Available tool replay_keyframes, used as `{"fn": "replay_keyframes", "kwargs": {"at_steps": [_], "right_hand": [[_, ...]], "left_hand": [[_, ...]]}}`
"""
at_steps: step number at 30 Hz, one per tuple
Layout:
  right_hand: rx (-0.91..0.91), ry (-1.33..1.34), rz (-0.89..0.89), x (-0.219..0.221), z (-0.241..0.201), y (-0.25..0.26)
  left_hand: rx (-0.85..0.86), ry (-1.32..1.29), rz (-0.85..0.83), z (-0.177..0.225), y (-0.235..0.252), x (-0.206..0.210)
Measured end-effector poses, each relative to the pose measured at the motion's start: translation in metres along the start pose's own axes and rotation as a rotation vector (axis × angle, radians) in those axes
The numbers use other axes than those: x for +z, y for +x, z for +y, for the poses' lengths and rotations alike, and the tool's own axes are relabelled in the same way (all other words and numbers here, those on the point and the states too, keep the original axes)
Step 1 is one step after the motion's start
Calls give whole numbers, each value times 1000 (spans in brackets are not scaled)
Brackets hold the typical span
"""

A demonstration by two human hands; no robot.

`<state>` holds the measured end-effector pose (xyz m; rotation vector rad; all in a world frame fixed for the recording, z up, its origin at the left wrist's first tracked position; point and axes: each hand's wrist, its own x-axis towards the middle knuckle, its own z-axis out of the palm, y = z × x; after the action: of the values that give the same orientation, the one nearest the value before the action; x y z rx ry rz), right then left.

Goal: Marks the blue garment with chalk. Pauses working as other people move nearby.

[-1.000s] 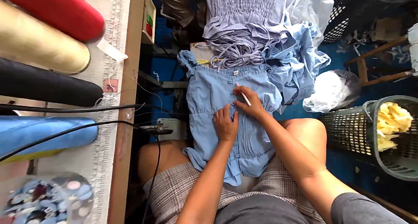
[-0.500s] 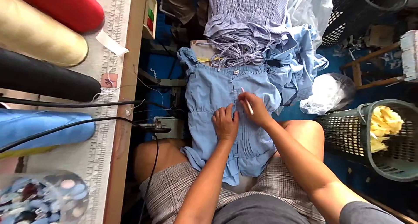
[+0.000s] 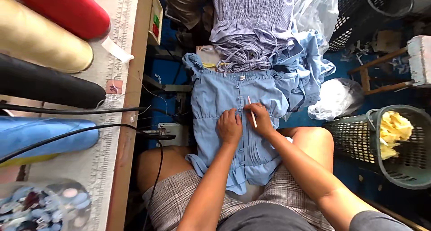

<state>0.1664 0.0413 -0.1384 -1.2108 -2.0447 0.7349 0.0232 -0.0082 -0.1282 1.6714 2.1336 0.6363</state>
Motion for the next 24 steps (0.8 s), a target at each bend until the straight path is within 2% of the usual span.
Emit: {"fn": "replay_keyframes", "kwargs": {"at_steps": [3, 8, 12, 15, 17, 21, 24], "right_hand": [[-2, 3, -2, 0, -1, 1], [-14, -12, -1, 2, 4, -2], [-23, -34, -37, -3, -1, 4], [67, -13, -120, -20, -11, 19], [82, 11, -69, -26, -12, 34], [14, -27, 2, -19, 0, 75], [49, -74, 6, -6, 7, 95]], "left_hand": [[116, 30, 75, -6, 0, 5], [141, -64, 3, -11, 9, 0], [14, -125, -67, 2, 6, -24], [-232, -109, -336, 27, -8, -50], [-332, -75, -499, 40, -16, -57], [-338, -4, -528, 43, -22, -51], [-349, 18, -556, 45, -21, -52]]}}
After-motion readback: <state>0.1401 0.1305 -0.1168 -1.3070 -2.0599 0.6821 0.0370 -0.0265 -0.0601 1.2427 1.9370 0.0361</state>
